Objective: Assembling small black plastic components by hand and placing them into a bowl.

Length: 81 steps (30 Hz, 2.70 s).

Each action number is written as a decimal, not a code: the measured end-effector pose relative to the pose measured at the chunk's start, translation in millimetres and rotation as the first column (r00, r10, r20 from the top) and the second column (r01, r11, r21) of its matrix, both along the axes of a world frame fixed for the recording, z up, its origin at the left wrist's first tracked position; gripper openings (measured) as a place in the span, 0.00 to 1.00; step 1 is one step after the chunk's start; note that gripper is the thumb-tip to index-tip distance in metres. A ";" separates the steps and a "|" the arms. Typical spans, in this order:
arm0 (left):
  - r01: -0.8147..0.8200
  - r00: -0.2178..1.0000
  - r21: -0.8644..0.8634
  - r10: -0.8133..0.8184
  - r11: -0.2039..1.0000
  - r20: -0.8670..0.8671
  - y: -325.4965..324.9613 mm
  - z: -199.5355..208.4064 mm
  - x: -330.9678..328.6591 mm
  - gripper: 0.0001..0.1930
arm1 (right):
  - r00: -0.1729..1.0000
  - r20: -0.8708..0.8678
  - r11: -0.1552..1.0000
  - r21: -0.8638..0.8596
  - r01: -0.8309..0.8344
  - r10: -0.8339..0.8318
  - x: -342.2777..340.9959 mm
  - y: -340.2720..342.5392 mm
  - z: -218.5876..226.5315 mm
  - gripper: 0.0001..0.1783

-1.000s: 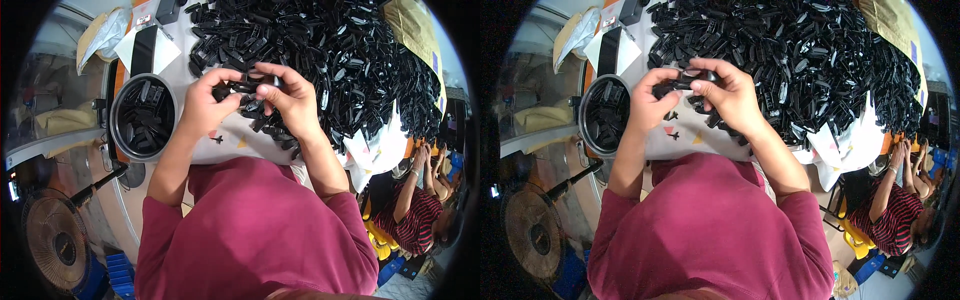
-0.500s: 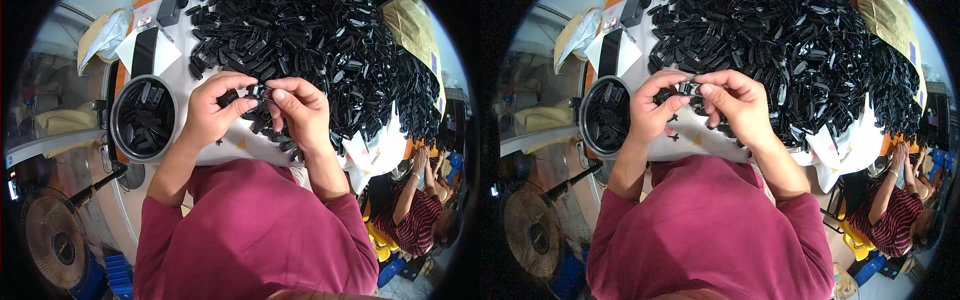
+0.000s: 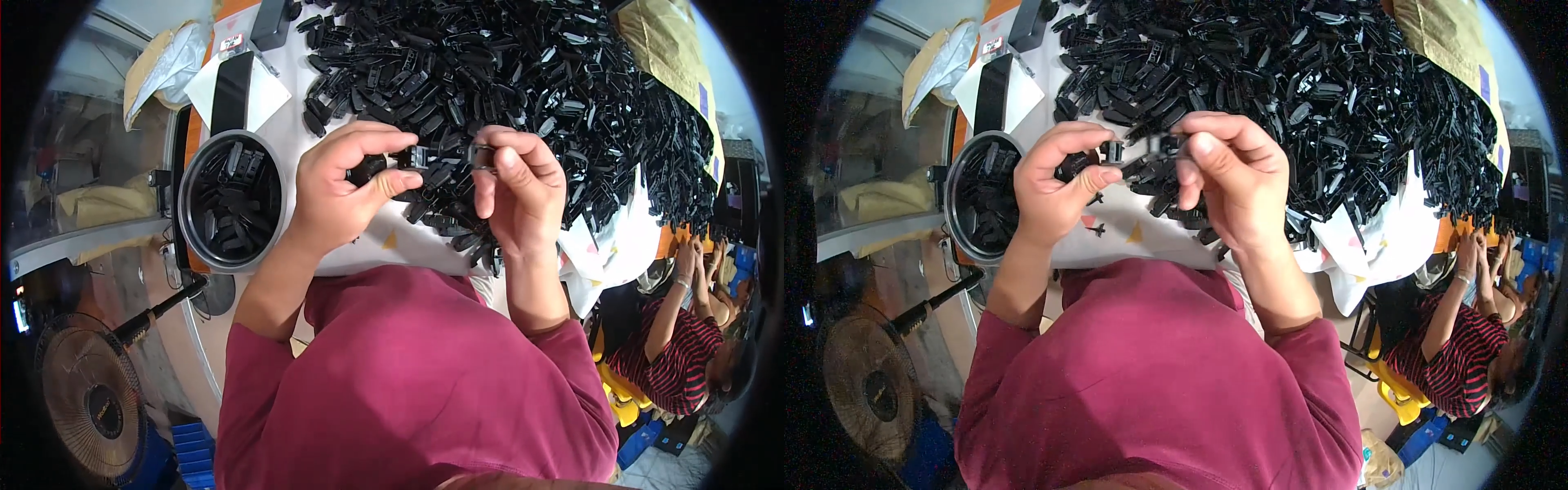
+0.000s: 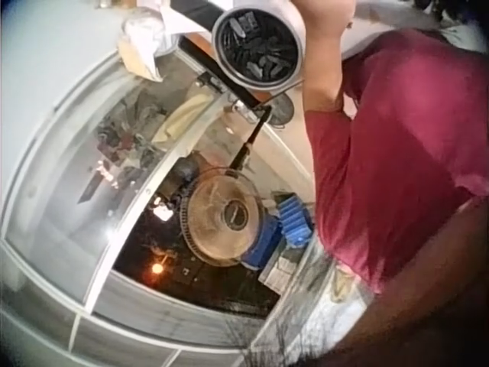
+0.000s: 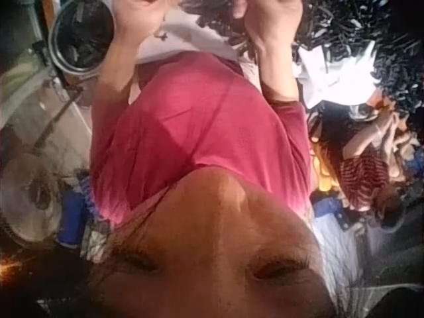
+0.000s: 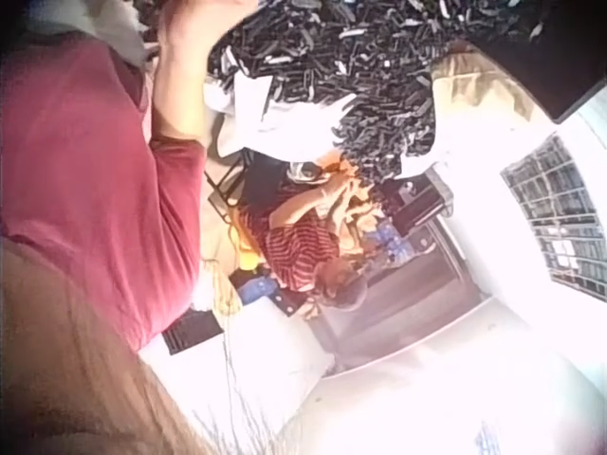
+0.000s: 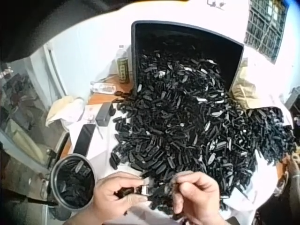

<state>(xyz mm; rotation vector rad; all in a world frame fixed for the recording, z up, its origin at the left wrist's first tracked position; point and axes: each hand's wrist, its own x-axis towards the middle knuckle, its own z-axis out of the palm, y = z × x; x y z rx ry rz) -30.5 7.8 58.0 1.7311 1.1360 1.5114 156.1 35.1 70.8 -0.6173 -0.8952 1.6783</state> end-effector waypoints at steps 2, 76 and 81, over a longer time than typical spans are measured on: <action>0.006 1.000 0.003 -0.006 1.000 -0.011 -1.3 4.0 4.9 0.16 | 0.995 0.061 0.997 -0.007 -0.080 0.081 -2.6 -0.7 1.1 0.08; -0.804 0.467 -0.287 0.255 0.520 -0.847 -44.9 -87.5 -12.5 0.19 | 0.401 0.730 0.597 0.683 -0.420 -0.554 -19.7 6.4 -30.5 0.12; -0.692 0.572 -0.352 0.181 0.631 -0.800 -33.6 -63.5 -29.9 0.11 | 0.551 0.694 0.770 0.623 -0.136 -0.463 -1.6 -3.7 -52.2 0.09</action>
